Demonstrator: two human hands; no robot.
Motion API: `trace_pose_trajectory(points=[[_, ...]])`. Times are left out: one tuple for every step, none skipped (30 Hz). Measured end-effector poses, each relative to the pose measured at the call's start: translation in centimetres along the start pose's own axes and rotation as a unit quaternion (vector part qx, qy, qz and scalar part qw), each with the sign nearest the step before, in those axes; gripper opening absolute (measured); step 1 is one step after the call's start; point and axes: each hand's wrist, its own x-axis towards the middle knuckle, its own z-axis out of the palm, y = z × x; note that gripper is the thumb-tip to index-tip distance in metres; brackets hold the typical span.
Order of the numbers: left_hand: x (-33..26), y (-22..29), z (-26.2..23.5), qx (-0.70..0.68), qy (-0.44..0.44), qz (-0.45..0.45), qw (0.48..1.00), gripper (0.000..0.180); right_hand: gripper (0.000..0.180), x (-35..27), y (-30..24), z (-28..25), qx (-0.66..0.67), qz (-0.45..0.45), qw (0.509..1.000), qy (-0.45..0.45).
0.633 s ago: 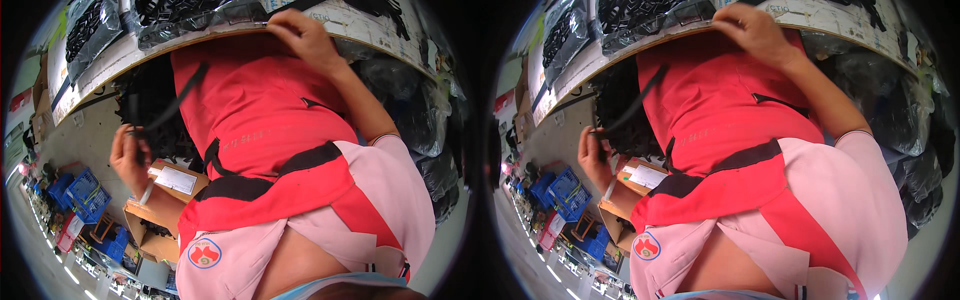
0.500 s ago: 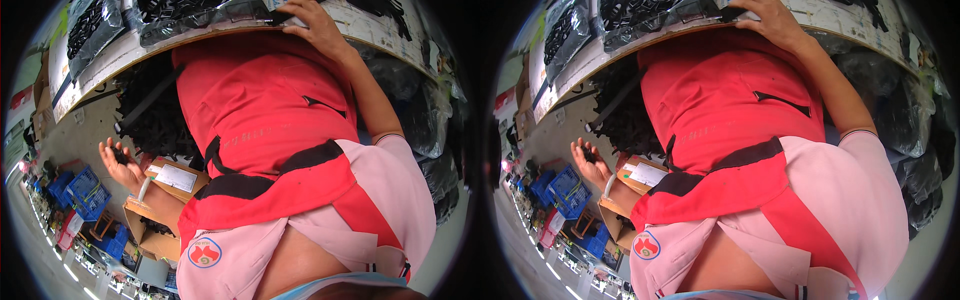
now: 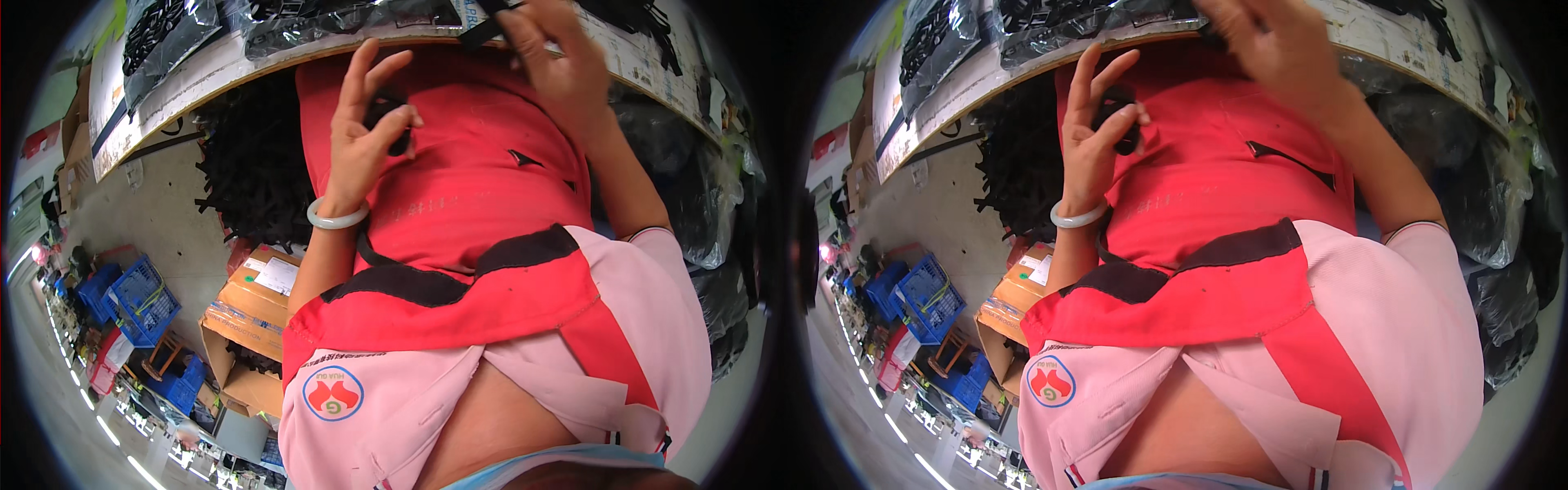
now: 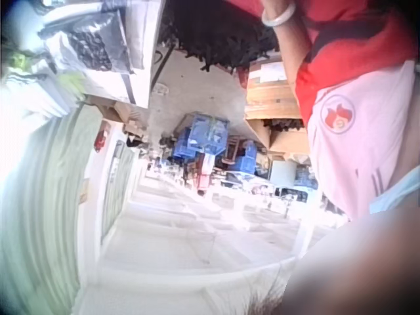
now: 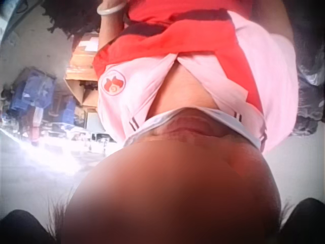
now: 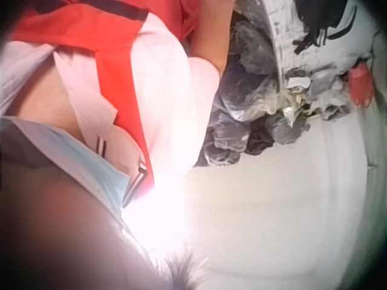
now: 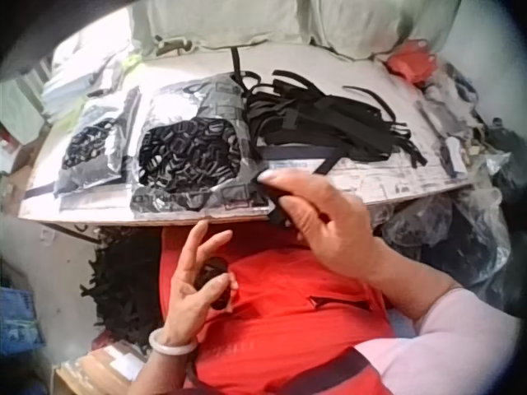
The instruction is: Assembling plastic buckles and fabric straps at a workbench.
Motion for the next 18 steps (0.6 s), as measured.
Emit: trace_pose_trajectory(points=[[0.1, -0.1, 0.5, 0.001, -0.001, 0.0, 1.0, 0.075, 0.019, -0.1, -2.4, 0.2, -0.186, 0.206, 0.949, -0.153], [0.5, -0.2, 1.1, 0.016, -0.024, 0.025, 0.999, 0.078, 0.021, -0.5, -1.4, 0.6, -0.064, 0.065, 0.976, -0.196], [0.6, -0.5, 1.4, 0.03, -0.039, 0.05, 0.998, 0.081, 0.021, -1.0, -1.1, 1.1, -0.022, 0.154, 0.963, -0.22], [0.8, -0.8, 1.3, 0.031, -0.038, 0.048, 0.998, 0.081, 0.021, -1.4, -0.9, 1.4, 0.021, 0.24, 0.94, -0.243], [0.9, -1.2, 1.1, 0.069, -0.051, 0.062, 0.994, 0.083, 0.023, -1.5, -0.4, 1.3, 0.072, 0.329, 0.898, -0.282], [0.7, -1.4, 1.1, 0.106, -0.062, 0.076, 0.989, 0.084, 0.023, -2.1, -0.1, 1.4, 0.13, 0.363, 0.877, -0.287], [0.3, -0.8, 1.9, 0.0, -0.057, -0.016, 0.998, 0.082, 0.023, -3.1, 0.7, 1.6, 0.111, 0.337, 0.889, -0.288], [-0.1, -0.8, 1.9, 0.002, -0.055, -0.02, 0.998, 0.082, 0.022, -3.8, 1.4, 1.9, 0.092, 0.31, 0.901, -0.289], [-0.1, -0.8, 1.6, -0.021, -0.047, -0.036, 0.998, 0.08, 0.021, -3.9, 2.2, 2.2, 0.106, 0.322, 0.897, -0.285], [-0.2, -0.9, 1.3, -0.043, -0.039, -0.052, 0.997, 0.079, 0.02, -3.8, 2.6, 2.4, 0.12, 0.334, 0.892, -0.28], [-0.1, -1.5, 0.4, -0.064, -0.018, -0.049, 0.997, 0.079, 0.019, -3.8, 2.7, 2.6, 0.143, 0.377, 0.887, -0.225], [0.0, -1.8, 0.2, -0.066, 0.039, -0.035, 0.996, 0.065, 0.021, -3.3, 2.3, 2.4, 0.076, 0.394, 0.894, -0.199], [0.1, -2.3, 0.0, -0.092, 0.085, -0.042, 0.991, 0.055, 0.021, -3.4, 2.8, 2.3, 0.16, 0.428, 0.875, -0.159], [0.3, -2.7, -0.2, -0.119, 0.131, -0.05, 0.983, 0.045, 0.021, -3.6, 3.4, 2.2, 0.243, 0.457, 0.848, -0.117], [0.3, -2.8, 0.0, -0.098, 0.137, -0.065, 0.984, 0.037, 0.021, -3.9, 3.4, 2.5, 0.235, 0.466, 0.845, -0.114], [0.3, -3.0, 0.4, -0.077, 0.143, -0.081, 0.983, 0.03, 0.02, -4.2, 3.2, 3.0, 0.227, 0.474, 0.843, -0.112], [0.5, -3.8, 0.4, -0.074, 0.125, -0.09, 0.985, 0.024, 0.02, -4.6, 2.8, 3.7, 0.226, 0.417, 0.871, -0.127], [0.6, -3.8, 0.8, -0.077, 0.138, -0.097, 0.983, 0.018, 0.021, -4.8, 2.5, 4.2, 0.234, 0.395, 0.879, -0.129]])
